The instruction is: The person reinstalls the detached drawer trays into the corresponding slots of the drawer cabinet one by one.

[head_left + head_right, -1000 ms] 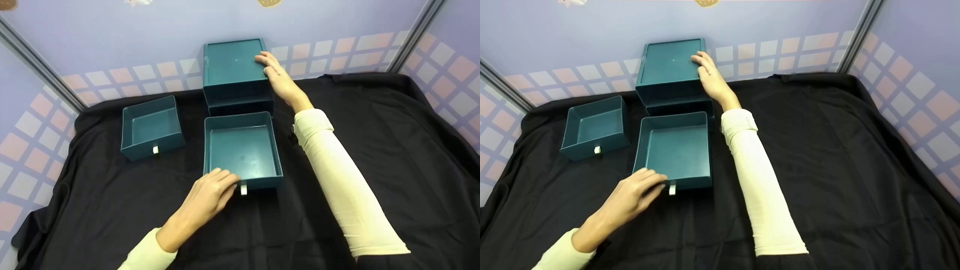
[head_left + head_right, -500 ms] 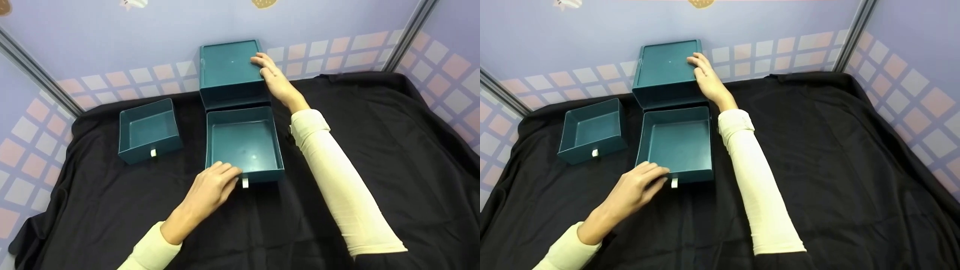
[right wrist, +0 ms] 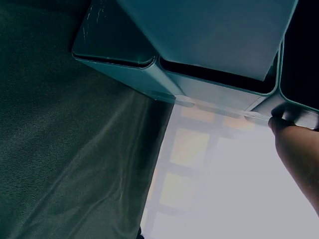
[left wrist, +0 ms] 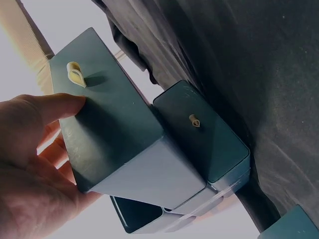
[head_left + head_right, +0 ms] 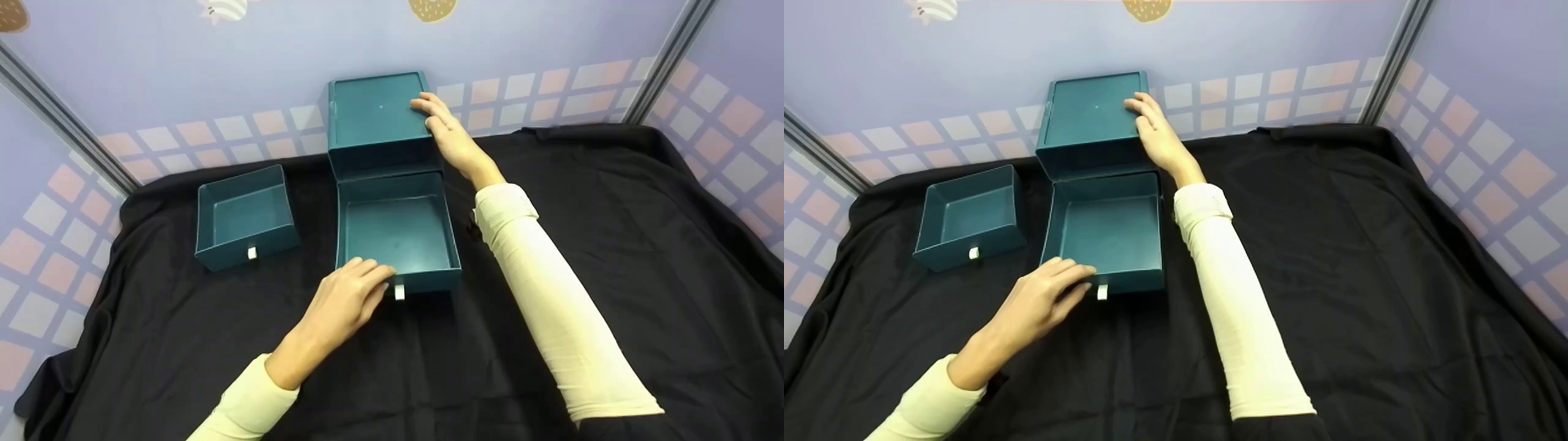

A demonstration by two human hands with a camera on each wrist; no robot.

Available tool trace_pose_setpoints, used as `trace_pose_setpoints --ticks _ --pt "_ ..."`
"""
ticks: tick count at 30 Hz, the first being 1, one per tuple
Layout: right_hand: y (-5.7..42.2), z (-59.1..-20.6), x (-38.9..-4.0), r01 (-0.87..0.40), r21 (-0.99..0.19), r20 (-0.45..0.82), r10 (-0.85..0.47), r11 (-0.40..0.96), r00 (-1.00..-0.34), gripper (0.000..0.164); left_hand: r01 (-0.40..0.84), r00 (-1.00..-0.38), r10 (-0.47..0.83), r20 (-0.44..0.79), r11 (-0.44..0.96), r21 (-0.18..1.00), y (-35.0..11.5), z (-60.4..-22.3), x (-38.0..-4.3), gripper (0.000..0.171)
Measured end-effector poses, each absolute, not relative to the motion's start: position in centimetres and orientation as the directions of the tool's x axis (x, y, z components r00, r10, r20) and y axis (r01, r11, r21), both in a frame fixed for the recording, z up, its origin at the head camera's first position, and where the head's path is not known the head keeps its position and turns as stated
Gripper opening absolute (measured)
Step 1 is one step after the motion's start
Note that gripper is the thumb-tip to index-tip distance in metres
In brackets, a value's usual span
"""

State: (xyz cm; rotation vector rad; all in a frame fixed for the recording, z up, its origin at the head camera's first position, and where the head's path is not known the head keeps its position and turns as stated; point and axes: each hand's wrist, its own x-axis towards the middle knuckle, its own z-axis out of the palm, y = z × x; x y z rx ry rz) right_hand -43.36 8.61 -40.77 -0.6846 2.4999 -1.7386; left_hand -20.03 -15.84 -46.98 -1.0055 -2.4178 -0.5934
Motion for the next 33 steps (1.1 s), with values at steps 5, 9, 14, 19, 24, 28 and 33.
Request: trace_pose_setpoints --ticks 5,9,14,19,24,28,33 --pt "8.6 -40.8 -43.5 -0.345 -0.896 0.232 -0.367 0.280 -0.901 0.051 0.730 -0.640 0.537 0.550 0.647 0.218 -15.7 -47.0 -20.5 0.019" --pt "8.6 -40.8 -43.8 -0.351 -0.895 0.242 -0.360 0.276 -0.901 0.051 0.720 -0.653 0.529 0.542 0.655 0.228 -15.6 -46.9 -21.2 0.019" --pt "8.9 -40.7 -43.8 -0.348 -0.895 0.242 -0.352 0.279 -0.904 0.051 0.694 -0.684 0.511 0.520 0.675 0.250 -15.2 -46.8 -22.1 0.019" --pt "9.1 -40.8 -43.4 -0.332 -0.897 0.219 -0.361 0.292 -0.907 0.051 0.684 -0.695 0.509 0.507 0.685 0.250 -15.2 -47.1 -22.2 0.019" --pt "9.0 -40.5 -43.1 -0.332 -0.895 0.217 -0.358 0.299 -0.908 0.051 0.674 -0.704 0.492 0.513 0.692 0.261 -15.0 -47.1 -22.4 0.020" --pt "9.0 -40.2 -43.1 -0.337 -0.893 0.221 -0.363 0.297 -0.905 0.051 0.655 -0.714 0.466 0.523 0.708 0.264 -14.6 -47.1 -22.9 0.021" --pt "9.0 -40.4 -43.0 -0.340 -0.893 0.224 -0.367 0.293 -0.903 0.051 0.633 -0.730 0.445 0.518 0.727 0.267 -14.2 -47.0 -23.9 0.019"
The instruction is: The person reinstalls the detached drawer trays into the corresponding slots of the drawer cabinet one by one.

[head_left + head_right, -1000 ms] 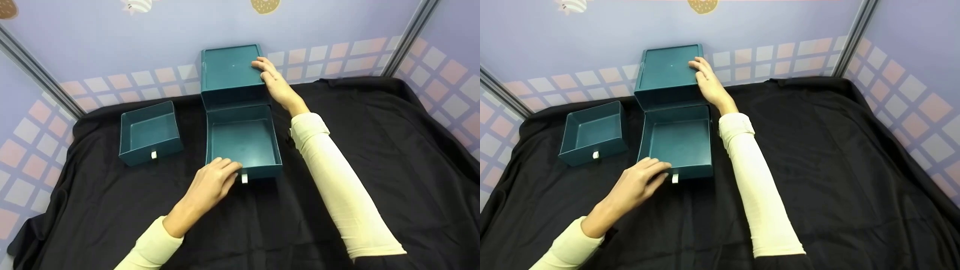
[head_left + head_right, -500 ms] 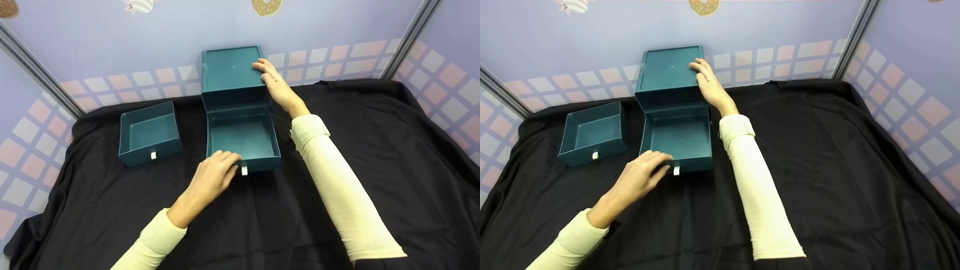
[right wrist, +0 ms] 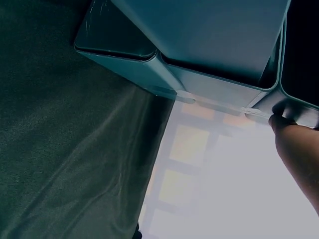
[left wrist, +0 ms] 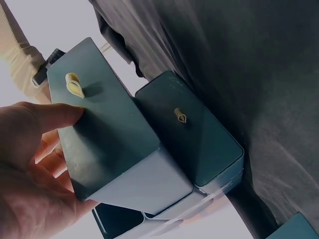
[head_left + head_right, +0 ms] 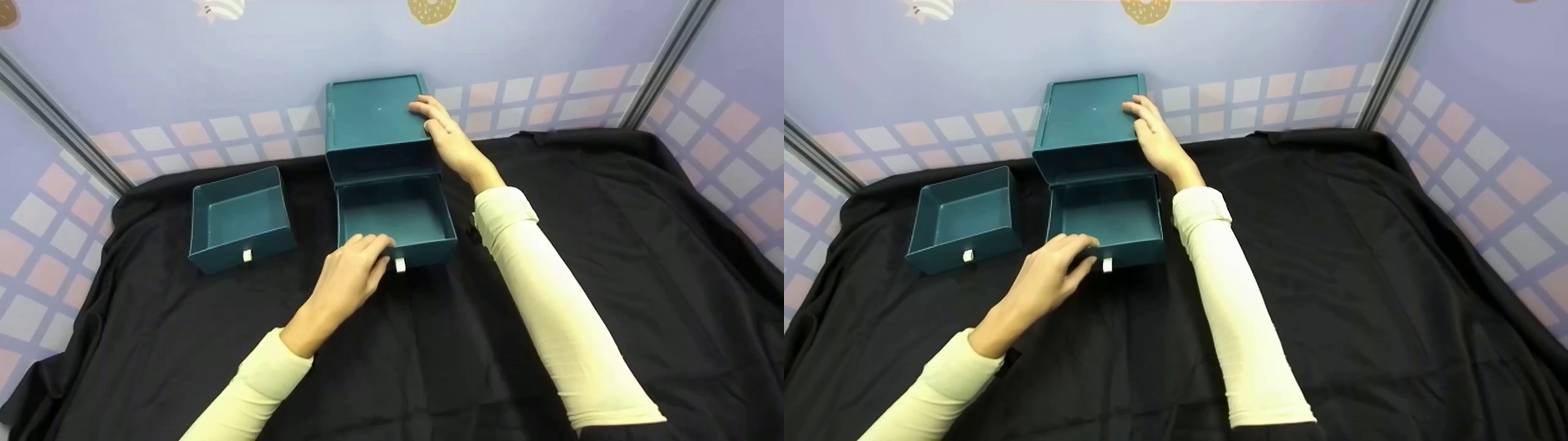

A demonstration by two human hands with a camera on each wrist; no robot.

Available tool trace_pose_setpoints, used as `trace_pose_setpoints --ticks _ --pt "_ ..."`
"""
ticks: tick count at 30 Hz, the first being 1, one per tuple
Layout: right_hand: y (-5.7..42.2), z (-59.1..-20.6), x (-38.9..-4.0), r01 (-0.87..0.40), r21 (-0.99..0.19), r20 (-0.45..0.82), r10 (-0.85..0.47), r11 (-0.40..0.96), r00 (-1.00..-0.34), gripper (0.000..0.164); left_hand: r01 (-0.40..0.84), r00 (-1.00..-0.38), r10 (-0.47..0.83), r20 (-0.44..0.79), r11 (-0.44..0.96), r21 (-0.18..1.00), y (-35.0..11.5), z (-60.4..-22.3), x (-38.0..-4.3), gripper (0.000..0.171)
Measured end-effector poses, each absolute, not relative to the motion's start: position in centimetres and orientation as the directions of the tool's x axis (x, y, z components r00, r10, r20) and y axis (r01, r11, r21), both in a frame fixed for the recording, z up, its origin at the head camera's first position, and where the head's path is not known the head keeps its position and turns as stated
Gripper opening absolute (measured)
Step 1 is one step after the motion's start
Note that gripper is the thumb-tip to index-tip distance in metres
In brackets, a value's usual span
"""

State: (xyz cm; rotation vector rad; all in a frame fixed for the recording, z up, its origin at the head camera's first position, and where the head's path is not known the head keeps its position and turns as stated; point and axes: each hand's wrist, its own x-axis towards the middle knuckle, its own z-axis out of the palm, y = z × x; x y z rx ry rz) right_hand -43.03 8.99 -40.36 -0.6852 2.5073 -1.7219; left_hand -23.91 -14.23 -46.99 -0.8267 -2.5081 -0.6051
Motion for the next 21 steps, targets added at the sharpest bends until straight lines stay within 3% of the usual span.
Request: trace_pose_setpoints --ticks 21 --pt "9.2 -40.7 -43.3 -0.349 -0.890 0.233 -0.366 0.294 -0.901 0.049 0.603 -0.746 0.402 0.531 0.747 0.281 -14.1 -47.4 -26.2 0.017"
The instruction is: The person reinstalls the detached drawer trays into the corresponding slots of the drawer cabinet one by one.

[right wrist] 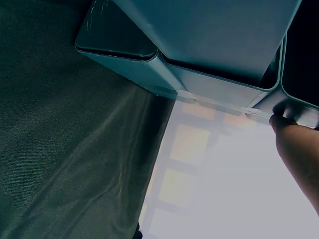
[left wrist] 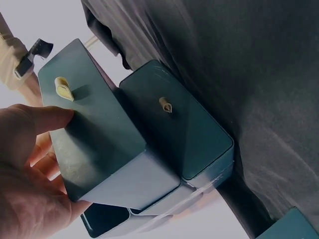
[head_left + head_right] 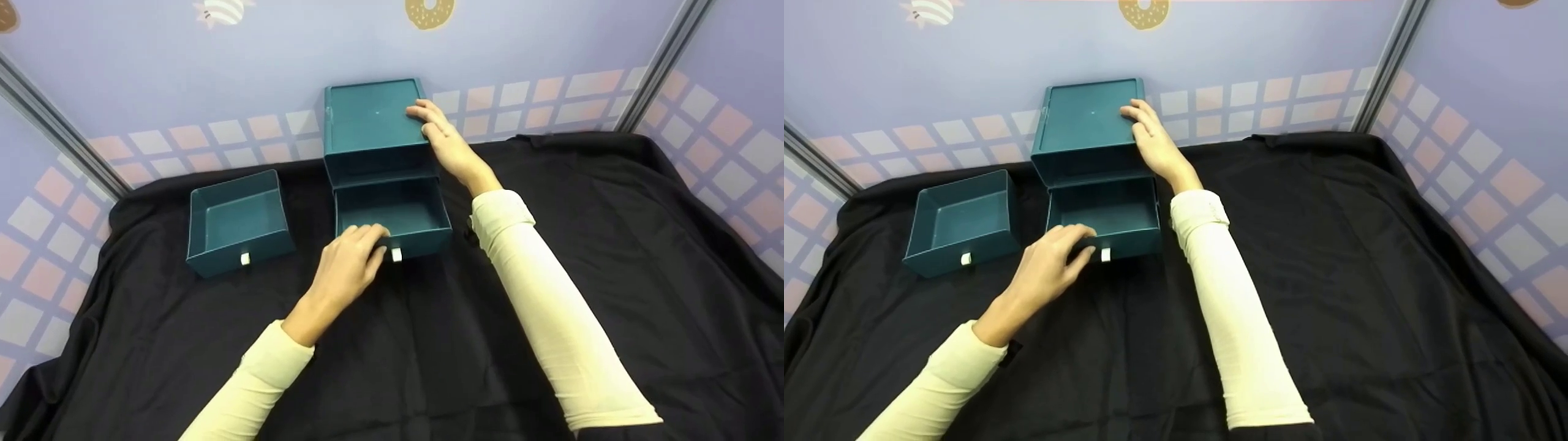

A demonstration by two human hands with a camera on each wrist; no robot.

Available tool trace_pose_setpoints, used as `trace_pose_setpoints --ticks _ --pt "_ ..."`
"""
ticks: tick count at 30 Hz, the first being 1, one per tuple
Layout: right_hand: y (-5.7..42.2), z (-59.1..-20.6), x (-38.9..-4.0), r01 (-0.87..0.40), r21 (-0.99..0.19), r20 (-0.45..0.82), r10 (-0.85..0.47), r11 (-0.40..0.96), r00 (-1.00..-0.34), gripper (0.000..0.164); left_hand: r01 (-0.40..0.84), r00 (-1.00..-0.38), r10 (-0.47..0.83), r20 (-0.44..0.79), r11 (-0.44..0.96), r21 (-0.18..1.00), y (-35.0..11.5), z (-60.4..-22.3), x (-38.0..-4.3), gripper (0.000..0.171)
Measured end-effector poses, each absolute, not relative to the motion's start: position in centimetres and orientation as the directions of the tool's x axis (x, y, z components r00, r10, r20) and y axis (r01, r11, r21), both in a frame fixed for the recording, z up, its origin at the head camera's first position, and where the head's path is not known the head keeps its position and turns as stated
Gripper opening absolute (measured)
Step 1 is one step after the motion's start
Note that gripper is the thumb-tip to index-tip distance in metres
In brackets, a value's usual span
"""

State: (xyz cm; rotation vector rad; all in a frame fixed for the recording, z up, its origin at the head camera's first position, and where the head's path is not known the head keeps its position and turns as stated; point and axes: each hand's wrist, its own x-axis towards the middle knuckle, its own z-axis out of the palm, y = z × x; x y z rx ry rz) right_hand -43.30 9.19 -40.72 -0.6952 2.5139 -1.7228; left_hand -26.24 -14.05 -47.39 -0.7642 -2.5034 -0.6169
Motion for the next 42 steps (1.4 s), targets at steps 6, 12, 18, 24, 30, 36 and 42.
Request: trace_pose_setpoints --ticks 6,12,18,24,30,36,42 --pt "9.1 -40.6 -43.2 -0.354 -0.888 0.246 -0.346 0.294 -0.905 0.050 0.607 -0.743 0.410 0.529 0.745 0.274 -14.2 -47.2 -27.6 0.016" --pt "8.3 -40.7 -43.2 -0.367 -0.892 0.263 -0.355 0.265 -0.897 0.050 0.616 -0.732 0.411 0.544 0.740 0.270 -15.0 -47.1 -28.1 0.017" --pt "8.4 -40.7 -43.0 -0.357 -0.898 0.259 -0.346 0.259 -0.902 0.049 0.615 -0.740 0.425 0.521 0.741 0.270 -15.0 -47.1 -29.1 0.016" --pt "8.0 -40.8 -43.3 -0.354 -0.895 0.244 -0.367 0.270 -0.898 0.050 0.602 -0.748 0.407 0.524 0.749 0.277 -15.2 -47.4 -29.6 0.015" --pt "8.5 -40.9 -43.6 -0.350 -0.897 0.245 -0.356 0.270 -0.902 0.050 0.636 -0.721 0.450 0.527 0.731 0.247 -15.0 -47.4 -30.2 0.015" --pt "9.1 -40.9 -43.4 -0.355 -0.896 0.253 -0.351 0.265 -0.901 0.049 0.644 -0.707 0.484 0.516 0.742 0.186 -14.6 -47.5 -30.1 0.021" --pt "9.0 -40.7 -43.3 -0.369 -0.887 0.261 -0.358 0.276 -0.896 0.049 0.634 -0.650 0.462 0.603 0.767 0.095 -13.8 -47.7 -28.6 0.041"
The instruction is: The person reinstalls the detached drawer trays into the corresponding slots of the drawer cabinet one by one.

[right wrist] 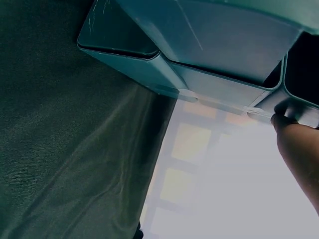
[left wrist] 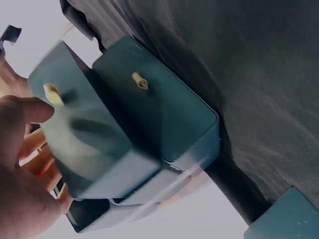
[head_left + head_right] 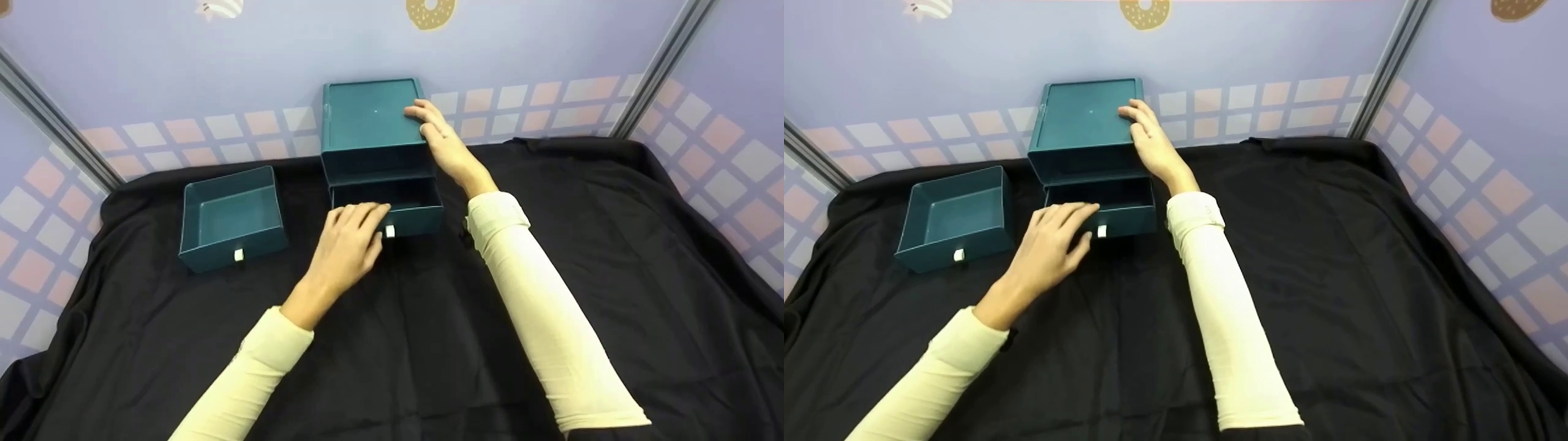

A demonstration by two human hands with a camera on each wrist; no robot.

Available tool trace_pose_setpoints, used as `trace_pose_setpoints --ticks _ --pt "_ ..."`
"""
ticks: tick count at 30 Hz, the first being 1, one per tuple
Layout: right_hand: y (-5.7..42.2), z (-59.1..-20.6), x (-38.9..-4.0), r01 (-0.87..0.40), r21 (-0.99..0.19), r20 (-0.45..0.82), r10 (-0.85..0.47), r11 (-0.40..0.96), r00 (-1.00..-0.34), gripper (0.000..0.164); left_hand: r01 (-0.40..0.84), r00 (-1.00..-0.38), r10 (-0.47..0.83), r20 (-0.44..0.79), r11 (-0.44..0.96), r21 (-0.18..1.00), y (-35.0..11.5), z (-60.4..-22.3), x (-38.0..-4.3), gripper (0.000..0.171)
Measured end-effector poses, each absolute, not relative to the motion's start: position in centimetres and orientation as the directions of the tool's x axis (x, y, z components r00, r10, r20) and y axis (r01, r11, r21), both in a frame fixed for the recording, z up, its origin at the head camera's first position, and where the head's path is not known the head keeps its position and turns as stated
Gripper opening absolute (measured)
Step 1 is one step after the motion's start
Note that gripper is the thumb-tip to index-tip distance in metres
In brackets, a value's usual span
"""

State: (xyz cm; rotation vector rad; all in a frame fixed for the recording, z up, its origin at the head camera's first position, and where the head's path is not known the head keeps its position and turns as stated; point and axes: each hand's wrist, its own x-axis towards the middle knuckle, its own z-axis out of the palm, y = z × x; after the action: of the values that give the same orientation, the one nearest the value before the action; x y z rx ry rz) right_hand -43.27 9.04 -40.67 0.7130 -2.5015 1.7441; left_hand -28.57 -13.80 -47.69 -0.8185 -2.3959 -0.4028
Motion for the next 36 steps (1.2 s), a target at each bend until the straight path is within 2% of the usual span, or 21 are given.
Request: trace_pose_setpoints --ticks 5,11,28,36 --pt "9.0 -40.6 -43.4 -0.376 -0.885 0.268 -0.360 0.276 -0.894 0.048 0.618 -0.612 0.475 0.632 0.786 0.008 -12.7 -48.0 -26.4 0.050" --pt "9.3 -40.7 -43.7 -0.382 -0.882 0.276 -0.356 0.276 -0.893 0.049 0.578 -0.664 0.463 0.587 0.816 0.009 -11.7 -48.9 -25.1 0.058" --pt "9.9 -40.7 -43.6 -0.377 -0.876 0.257 -0.372 0.300 -0.892 0.050 0.551 -0.711 0.464 0.529 0.835 0.008 -10.9 -49.8 -25.9 0.061" --pt "10.0 -40.9 -43.6 -0.372 -0.877 0.250 -0.372 0.303 -0.894 0.050 0.536 -0.749 0.451 0.485 0.843 0.045 -10.7 -49.8 -27.1 0.061"
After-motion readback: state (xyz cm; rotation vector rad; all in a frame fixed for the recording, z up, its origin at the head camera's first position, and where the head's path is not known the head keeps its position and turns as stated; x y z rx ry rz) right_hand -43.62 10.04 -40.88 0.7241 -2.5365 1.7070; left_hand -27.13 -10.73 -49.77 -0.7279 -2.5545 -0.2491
